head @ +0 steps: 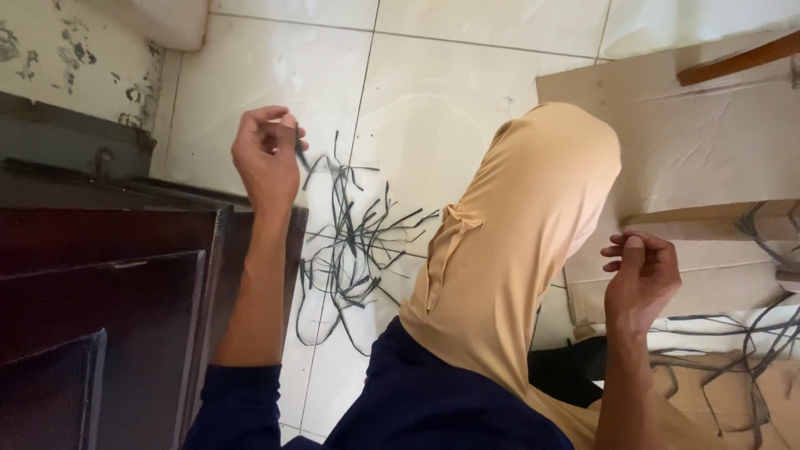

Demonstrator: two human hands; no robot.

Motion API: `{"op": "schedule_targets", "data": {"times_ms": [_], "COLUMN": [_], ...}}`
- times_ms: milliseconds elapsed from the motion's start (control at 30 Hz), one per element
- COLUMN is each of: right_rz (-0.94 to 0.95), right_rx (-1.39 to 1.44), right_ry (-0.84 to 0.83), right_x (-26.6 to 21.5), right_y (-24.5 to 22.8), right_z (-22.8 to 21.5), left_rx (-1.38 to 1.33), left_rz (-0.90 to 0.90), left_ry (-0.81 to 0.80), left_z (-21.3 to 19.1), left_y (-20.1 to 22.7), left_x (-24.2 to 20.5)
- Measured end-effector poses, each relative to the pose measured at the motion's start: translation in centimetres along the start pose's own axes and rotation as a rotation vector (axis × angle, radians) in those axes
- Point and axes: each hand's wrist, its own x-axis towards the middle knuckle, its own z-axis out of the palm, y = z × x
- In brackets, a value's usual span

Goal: Wrapping protective or decorative plastic strips around the leg of a wooden table

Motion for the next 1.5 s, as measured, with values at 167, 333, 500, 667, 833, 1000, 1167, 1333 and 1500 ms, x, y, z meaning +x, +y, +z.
{"op": "schedule_targets", "data": {"times_ms": [167,333,500,667,833,1000,1167,1333,1500], "right_rz": [-0.085,-0.236,-0.42,-0.111,0.081,0.309,0.837,0.902,0.502], "right_rx": [0.021,0.067,0.117,0.576,0.817,0.988,0.691,0.698,-0.101], "right_ry": [0.035,0.0,-0.219,-0.698,-0.394,-0.025,0.633,1.014,0.832], "right_x": [-0.2,0.0,-0.9,-1.4,0.5,1.5,1.9,4.2,11.9], "right_y": [-1.1,-4.8,-12.5,-18.2,-14.9,-7.6,12.3,32.3,29.8], "right_z": [-0.5,0.1,2.0,0.6,-4.2,-8.0,-7.4,-8.8,-9.8], "left_rx": [-0.293,-0.65,-1.01,-1.005,-0.98,-0.847,0.066,0.588,0.488], "left_rz": [-0.143,-0.055,0.042,0.203,0.275,0.014,0.646,0.84,1.014], "left_ry": [0.001,-0.181,-0.516,-0.852,-0.869,-0.959,-1.305,-1.436,-1.326], "left_z": [-0.6,0.6,5.7,12.0,20.9,28.4,34.2,42.8,49.5], "left_y": [4.1,10.6,18.8,26.3,26.4,23.8,19.9,14.0,13.4], "left_x": [0.0,0.3,-0.6,-2.7,-2.3,-2.4,-3.8,-6.8,-9.6]}}
